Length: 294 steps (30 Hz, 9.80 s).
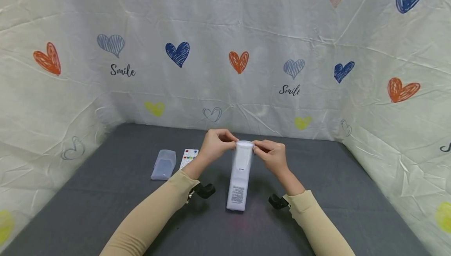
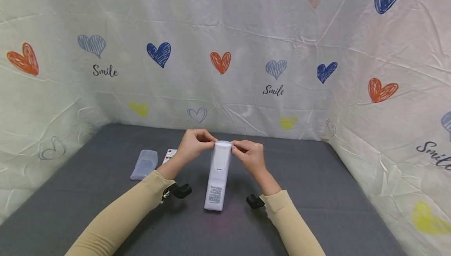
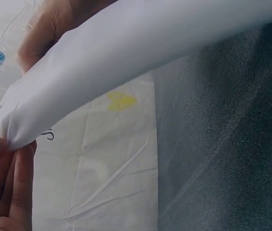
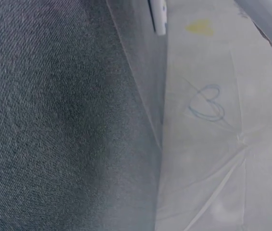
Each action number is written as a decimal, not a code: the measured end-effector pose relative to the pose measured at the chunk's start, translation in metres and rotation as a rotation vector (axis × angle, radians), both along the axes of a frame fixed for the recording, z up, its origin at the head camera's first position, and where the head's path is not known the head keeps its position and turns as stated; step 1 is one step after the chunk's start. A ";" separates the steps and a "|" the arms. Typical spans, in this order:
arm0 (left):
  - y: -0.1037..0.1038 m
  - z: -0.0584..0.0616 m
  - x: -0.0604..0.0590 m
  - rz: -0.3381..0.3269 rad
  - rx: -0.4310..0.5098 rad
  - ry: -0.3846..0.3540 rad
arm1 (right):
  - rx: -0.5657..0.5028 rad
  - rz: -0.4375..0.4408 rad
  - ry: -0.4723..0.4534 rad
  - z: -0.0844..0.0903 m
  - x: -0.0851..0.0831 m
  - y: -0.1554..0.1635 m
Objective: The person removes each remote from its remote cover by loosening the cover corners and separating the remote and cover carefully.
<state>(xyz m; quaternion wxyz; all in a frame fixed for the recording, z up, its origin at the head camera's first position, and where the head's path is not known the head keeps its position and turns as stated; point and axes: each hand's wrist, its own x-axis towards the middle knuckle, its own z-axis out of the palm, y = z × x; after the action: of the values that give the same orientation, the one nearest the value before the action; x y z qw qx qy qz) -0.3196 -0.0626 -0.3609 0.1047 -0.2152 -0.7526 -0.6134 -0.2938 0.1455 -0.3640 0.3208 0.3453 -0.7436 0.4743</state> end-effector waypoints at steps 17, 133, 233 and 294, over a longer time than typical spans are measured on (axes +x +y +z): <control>-0.005 0.022 0.017 -0.145 0.051 -0.136 | -0.144 0.105 -0.382 -0.002 -0.001 0.001; 0.010 -0.036 0.010 0.041 -0.044 -0.487 | -0.263 -0.025 -0.987 -0.041 0.006 0.004; 0.011 -0.063 0.001 0.048 -0.314 -0.508 | -0.063 -0.147 -1.171 -0.065 -0.005 -0.003; 0.012 -0.063 0.003 0.080 -0.290 -0.506 | -0.038 -0.087 -0.784 0.030 0.008 0.004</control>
<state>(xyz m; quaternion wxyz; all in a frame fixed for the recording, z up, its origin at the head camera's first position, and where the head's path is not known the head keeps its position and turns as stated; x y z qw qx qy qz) -0.3164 -0.0505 -0.4243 -0.0943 -0.0382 -0.8426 -0.5289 -0.2860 0.1492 -0.3340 0.0387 0.1002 -0.8149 0.5696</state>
